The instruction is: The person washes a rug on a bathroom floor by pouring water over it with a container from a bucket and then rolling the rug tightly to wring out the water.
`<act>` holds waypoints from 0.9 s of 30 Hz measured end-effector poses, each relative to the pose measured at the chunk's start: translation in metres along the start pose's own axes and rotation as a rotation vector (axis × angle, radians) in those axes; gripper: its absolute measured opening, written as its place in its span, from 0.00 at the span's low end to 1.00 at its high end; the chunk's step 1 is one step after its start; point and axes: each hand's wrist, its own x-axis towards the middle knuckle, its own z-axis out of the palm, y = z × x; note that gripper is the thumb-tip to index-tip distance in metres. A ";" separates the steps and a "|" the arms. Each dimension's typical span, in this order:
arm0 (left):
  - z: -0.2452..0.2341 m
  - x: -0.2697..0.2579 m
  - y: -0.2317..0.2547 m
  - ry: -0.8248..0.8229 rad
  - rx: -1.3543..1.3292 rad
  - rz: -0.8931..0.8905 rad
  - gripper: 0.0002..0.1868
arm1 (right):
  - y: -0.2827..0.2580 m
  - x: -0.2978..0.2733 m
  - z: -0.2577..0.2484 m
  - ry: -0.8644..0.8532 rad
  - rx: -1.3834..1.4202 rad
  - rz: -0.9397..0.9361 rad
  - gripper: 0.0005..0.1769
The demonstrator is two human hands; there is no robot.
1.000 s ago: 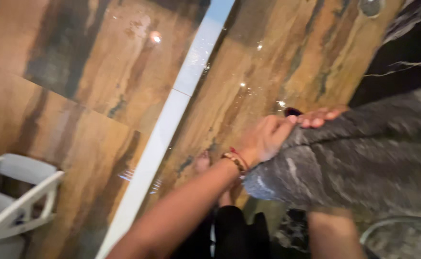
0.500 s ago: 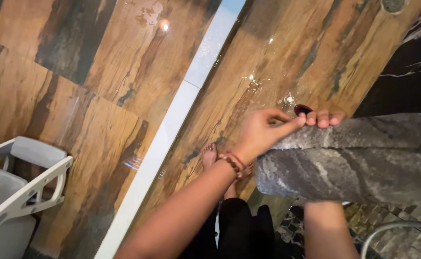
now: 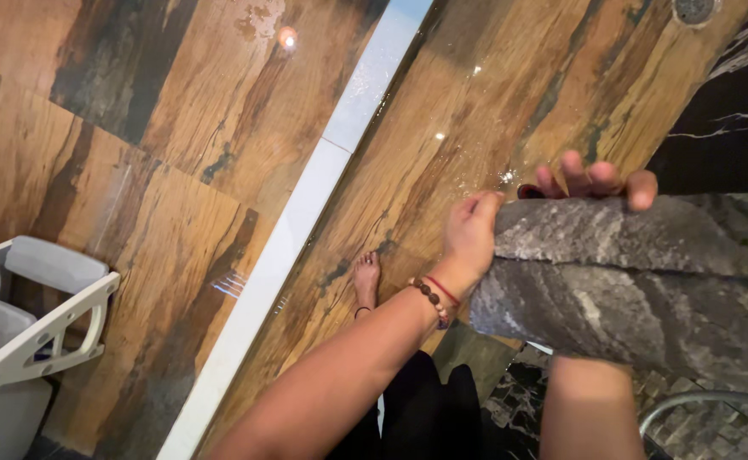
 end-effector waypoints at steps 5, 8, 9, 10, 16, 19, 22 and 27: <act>0.002 -0.003 -0.015 -0.086 -0.017 -0.001 0.18 | -0.012 -0.003 -0.012 -0.190 0.021 -0.005 0.12; 0.004 0.003 -0.011 -0.140 -0.020 0.051 0.16 | -0.017 -0.005 -0.016 -0.222 -0.040 -0.037 0.11; 0.007 0.007 -0.008 -0.164 -0.038 0.073 0.16 | -0.018 -0.005 -0.016 -0.219 -0.061 -0.055 0.10; 0.010 0.009 -0.005 -0.172 -0.032 0.062 0.17 | -0.019 -0.005 -0.015 -0.213 -0.084 -0.072 0.10; 0.015 0.022 0.062 -0.296 0.465 -0.019 0.21 | -0.018 -0.023 0.004 0.002 -0.198 -0.200 0.11; 0.014 0.011 0.113 -0.332 0.986 0.012 0.27 | -0.007 -0.028 0.000 0.093 -0.145 -0.266 0.14; 0.020 -0.035 0.143 -0.311 1.101 0.279 0.36 | 0.003 -0.032 -0.011 0.178 -0.110 -0.285 0.13; 0.038 -0.124 0.163 -0.194 1.330 0.825 0.42 | 0.019 -0.041 -0.027 0.226 -0.067 -0.244 0.12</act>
